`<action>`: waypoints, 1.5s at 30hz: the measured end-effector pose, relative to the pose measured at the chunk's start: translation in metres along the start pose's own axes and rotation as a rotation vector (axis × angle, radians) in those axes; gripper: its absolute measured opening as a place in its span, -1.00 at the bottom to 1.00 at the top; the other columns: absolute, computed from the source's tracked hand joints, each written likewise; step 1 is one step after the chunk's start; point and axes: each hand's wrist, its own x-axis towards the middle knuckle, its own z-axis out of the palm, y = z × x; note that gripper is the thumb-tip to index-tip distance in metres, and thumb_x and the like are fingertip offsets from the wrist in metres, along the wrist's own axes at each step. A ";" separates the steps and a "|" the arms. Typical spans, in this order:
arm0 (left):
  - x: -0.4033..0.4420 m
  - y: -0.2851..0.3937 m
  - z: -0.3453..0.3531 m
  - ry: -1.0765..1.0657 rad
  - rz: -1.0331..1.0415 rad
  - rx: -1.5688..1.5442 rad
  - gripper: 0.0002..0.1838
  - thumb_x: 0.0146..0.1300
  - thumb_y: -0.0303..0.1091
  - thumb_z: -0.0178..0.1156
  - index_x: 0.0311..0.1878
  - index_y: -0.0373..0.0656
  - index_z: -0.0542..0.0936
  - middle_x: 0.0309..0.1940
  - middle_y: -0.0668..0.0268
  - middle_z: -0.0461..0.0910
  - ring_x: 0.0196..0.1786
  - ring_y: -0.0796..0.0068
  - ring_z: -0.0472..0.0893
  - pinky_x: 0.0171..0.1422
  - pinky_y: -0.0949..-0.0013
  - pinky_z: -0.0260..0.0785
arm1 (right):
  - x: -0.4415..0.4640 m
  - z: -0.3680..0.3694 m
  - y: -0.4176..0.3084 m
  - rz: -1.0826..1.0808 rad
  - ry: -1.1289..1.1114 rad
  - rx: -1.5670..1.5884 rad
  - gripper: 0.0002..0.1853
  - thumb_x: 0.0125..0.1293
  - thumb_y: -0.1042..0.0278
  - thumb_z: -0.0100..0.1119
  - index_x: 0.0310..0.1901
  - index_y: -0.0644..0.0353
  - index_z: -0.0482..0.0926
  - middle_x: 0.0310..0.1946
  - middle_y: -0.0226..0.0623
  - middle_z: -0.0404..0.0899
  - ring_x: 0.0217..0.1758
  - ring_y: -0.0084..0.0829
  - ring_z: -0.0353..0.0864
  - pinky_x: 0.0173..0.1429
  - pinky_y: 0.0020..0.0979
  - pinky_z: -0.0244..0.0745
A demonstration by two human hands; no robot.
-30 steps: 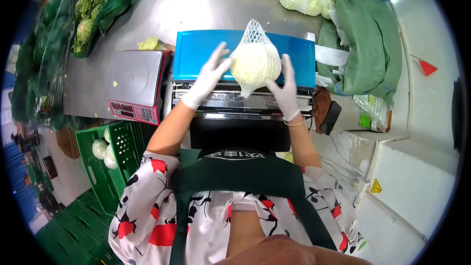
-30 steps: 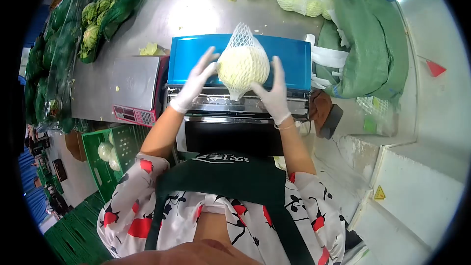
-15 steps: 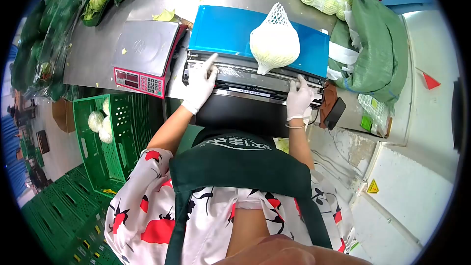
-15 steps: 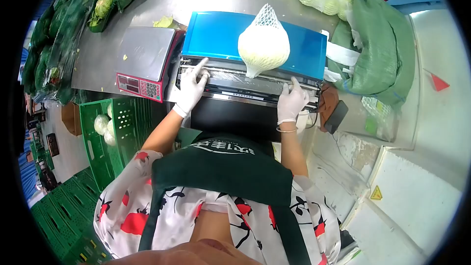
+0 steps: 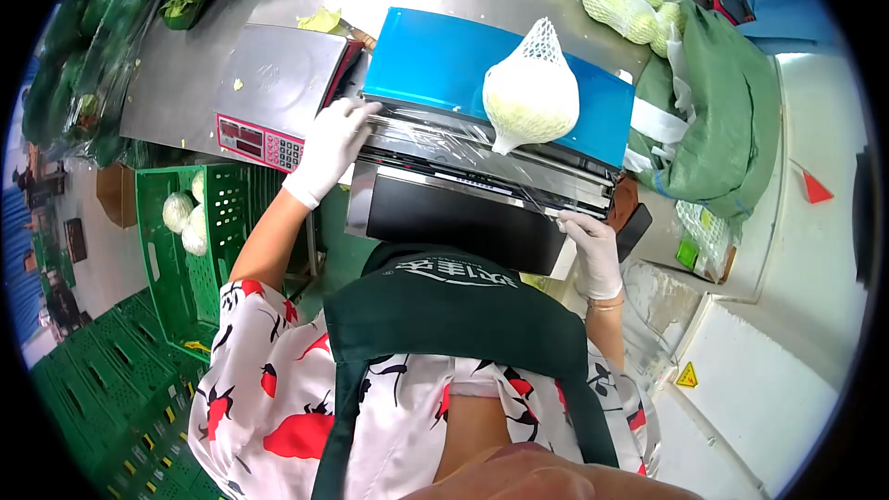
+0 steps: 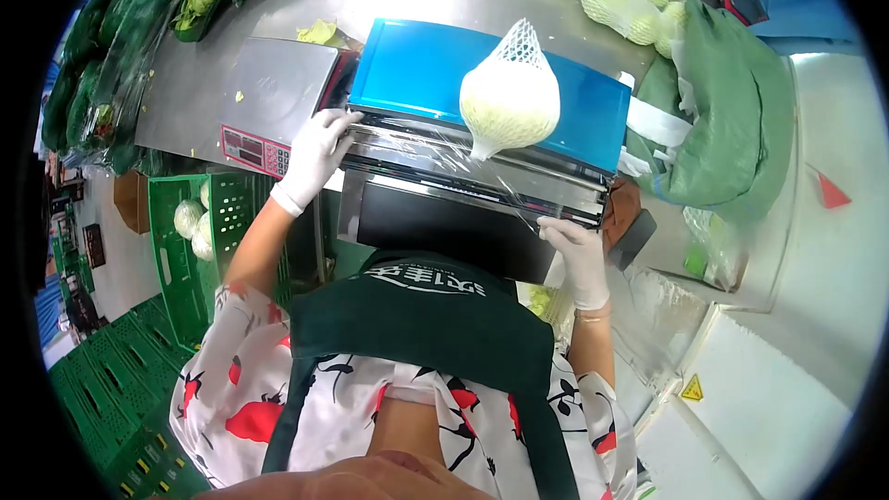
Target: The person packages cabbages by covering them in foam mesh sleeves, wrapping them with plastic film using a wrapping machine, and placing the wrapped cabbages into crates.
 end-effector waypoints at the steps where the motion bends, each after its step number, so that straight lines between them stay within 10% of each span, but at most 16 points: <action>1: 0.003 0.000 0.005 -0.041 0.039 -0.003 -0.59 0.15 -0.43 0.33 0.12 -0.06 0.61 -0.07 0.23 0.57 -0.01 0.20 0.61 0.07 0.21 0.50 | 0.003 -0.001 -0.003 -0.007 0.000 -0.005 -0.78 0.36 0.50 0.23 -0.01 0.33 0.72 -0.20 -0.35 0.72 -0.10 -0.57 0.64 0.09 -0.53 0.47; 10: 0.018 0.005 0.043 -0.033 0.031 -0.229 -0.86 0.16 -0.43 0.33 -0.23 -0.10 0.58 -0.25 0.28 0.55 -0.17 0.23 0.61 -0.04 0.30 0.50 | 0.019 -0.003 -0.006 0.017 0.070 0.114 -0.76 0.42 0.47 0.19 0.03 0.41 0.64 -0.16 -0.29 0.70 -0.04 -0.49 0.67 0.23 -0.43 0.49; 14: 0.004 -0.008 0.061 -0.089 -0.440 -1.066 -0.93 0.47 -0.46 0.13 -0.19 -0.18 0.47 -0.20 0.34 0.64 -0.23 0.75 0.59 -0.25 0.56 0.46 | 0.029 0.008 0.001 -0.045 0.135 0.417 -0.78 0.45 0.45 0.16 -0.01 0.41 0.64 -0.19 -0.29 0.68 -0.07 -0.46 0.68 0.23 -0.40 0.51; 22: -0.003 0.060 -0.011 -0.372 0.094 -0.541 -0.87 0.27 -0.50 0.25 -0.28 -0.21 0.46 -0.51 0.22 0.55 -0.43 0.18 0.62 -0.26 0.27 0.47 | -0.027 -0.013 -0.029 -0.011 -0.177 -0.201 -0.90 0.24 0.48 0.32 -0.28 0.33 0.73 -0.29 -0.33 0.70 -0.23 -0.53 0.61 -0.04 -0.52 0.48; 24: 0.000 0.066 -0.049 -0.481 0.114 -0.747 -0.87 0.24 -0.52 0.29 -0.27 -0.23 0.49 -0.54 0.30 0.57 -0.45 0.34 0.65 -0.25 0.37 0.50 | -0.053 -0.041 -0.059 -0.149 -0.358 -0.359 -0.93 0.11 0.55 0.34 -0.47 0.35 0.67 -0.41 -0.22 0.63 -0.34 -0.35 0.59 -0.06 -0.34 0.51; 26: 0.015 0.068 -0.086 -0.505 0.130 -0.937 -0.77 0.18 -0.47 0.36 -0.17 -0.25 0.50 -0.35 0.27 0.64 -0.27 0.37 0.68 -0.08 0.34 0.52 | -0.063 -0.083 -0.055 -0.621 -0.521 -0.141 -0.89 0.10 0.58 0.34 -0.30 0.34 0.68 -0.36 -0.12 0.63 -0.38 -0.29 0.60 -0.10 -0.29 0.53; 29: 0.061 0.061 -0.089 -0.237 -0.049 -1.260 -0.26 0.05 -0.31 0.52 0.25 -0.33 0.37 0.16 0.08 0.53 0.24 0.21 0.54 0.36 0.24 0.34 | -0.039 -0.076 -0.085 -0.601 -0.048 0.325 -0.59 0.13 0.65 0.21 0.07 0.44 0.55 -0.06 0.06 0.60 -0.02 -0.18 0.62 0.20 -0.28 0.46; 30: 0.090 0.064 -0.077 -0.053 -0.090 -1.250 -0.01 0.00 -0.23 0.58 0.43 -0.36 0.24 0.36 -0.01 0.39 0.43 0.11 0.39 0.53 0.19 0.18 | -0.010 -0.072 -0.111 -0.630 0.159 0.123 -0.47 0.14 0.67 0.17 0.22 0.48 0.47 0.09 0.12 0.56 0.17 -0.13 0.60 0.36 -0.27 0.39; 31: 0.115 0.057 -0.062 -0.144 -0.020 -1.041 0.16 -0.05 -0.16 0.60 0.50 -0.36 0.08 0.43 -0.06 0.26 0.51 0.07 0.24 0.60 0.16 0.03 | 0.026 -0.054 -0.137 -0.519 0.158 -0.063 -0.20 0.11 0.53 0.32 0.44 0.35 0.29 0.44 0.00 0.31 0.62 -0.20 0.09 0.64 -0.14 -0.03; 36: 0.169 0.040 0.059 -0.261 0.488 -0.436 0.48 -0.21 0.06 0.65 0.60 -0.32 -0.17 0.55 -0.15 0.05 0.61 0.01 0.06 0.65 0.08 -0.05 | 0.178 -0.010 -0.089 -0.781 -0.149 -1.029 0.48 -0.30 0.18 0.75 0.58 0.26 -0.18 0.54 -0.05 0.10 0.59 -0.15 0.12 0.62 -0.23 0.04; 38: 0.177 0.057 0.074 -0.516 0.259 -0.784 0.49 -0.23 0.03 0.67 0.60 -0.29 -0.17 0.55 -0.15 0.04 0.61 0.04 0.09 0.64 0.11 -0.02 | 0.201 0.010 -0.068 -0.505 -0.354 -0.429 0.53 -0.35 0.10 0.78 0.58 0.27 -0.18 0.51 -0.07 0.18 0.58 -0.21 0.17 0.61 -0.27 0.08; 45: 0.160 0.053 0.078 -0.631 -0.093 -1.385 0.22 0.04 -0.22 0.56 0.62 -0.14 -0.10 0.52 0.12 0.18 0.54 0.28 0.20 0.64 0.23 -0.01 | 0.192 0.021 -0.062 -0.445 -0.399 -0.087 0.09 0.05 0.18 0.59 0.50 0.36 0.08 0.37 -0.15 0.37 0.45 -0.34 0.33 0.53 -0.33 0.20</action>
